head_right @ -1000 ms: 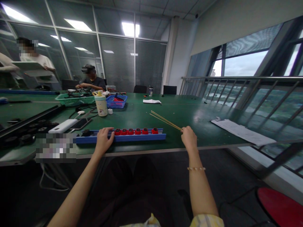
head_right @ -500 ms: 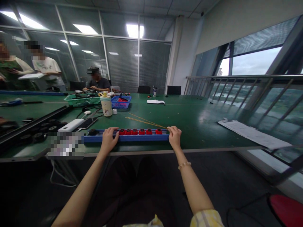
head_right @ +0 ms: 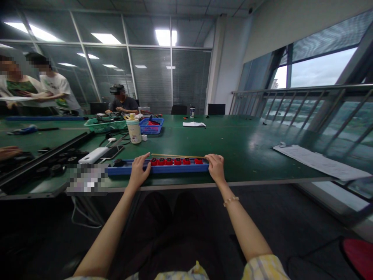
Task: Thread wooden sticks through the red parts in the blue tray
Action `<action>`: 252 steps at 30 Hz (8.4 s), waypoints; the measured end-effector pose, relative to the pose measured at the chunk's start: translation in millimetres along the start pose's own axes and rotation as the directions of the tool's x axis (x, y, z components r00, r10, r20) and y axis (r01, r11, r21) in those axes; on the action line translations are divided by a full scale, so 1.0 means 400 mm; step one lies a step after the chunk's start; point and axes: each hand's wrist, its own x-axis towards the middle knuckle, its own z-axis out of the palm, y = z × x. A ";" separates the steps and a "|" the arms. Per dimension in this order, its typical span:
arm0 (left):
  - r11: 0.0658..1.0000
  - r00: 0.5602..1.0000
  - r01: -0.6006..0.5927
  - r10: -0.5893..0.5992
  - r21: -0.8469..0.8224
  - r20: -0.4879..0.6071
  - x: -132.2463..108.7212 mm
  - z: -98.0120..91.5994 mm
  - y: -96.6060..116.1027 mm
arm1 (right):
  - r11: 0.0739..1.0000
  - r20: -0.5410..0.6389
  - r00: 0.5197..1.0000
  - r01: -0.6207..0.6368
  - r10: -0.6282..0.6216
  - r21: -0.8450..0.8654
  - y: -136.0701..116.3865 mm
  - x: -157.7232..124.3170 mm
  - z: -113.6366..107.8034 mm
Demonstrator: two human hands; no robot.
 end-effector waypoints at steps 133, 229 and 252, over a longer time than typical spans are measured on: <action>0.997 0.997 -0.056 0.058 -0.044 0.047 0.001 0.015 -0.010 | 0.985 -0.142 0.975 0.169 -0.170 -0.015 0.051 0.027 0.062; 0.992 1.000 -0.015 0.014 -0.127 -0.013 0.002 0.026 -0.013 | 0.976 -0.214 0.967 0.166 -0.135 0.138 0.032 0.038 0.067; 0.998 0.999 -0.046 0.045 -0.037 -0.017 0.002 0.013 0.000 | 0.971 -0.186 0.972 0.176 -0.145 0.162 0.033 0.028 0.059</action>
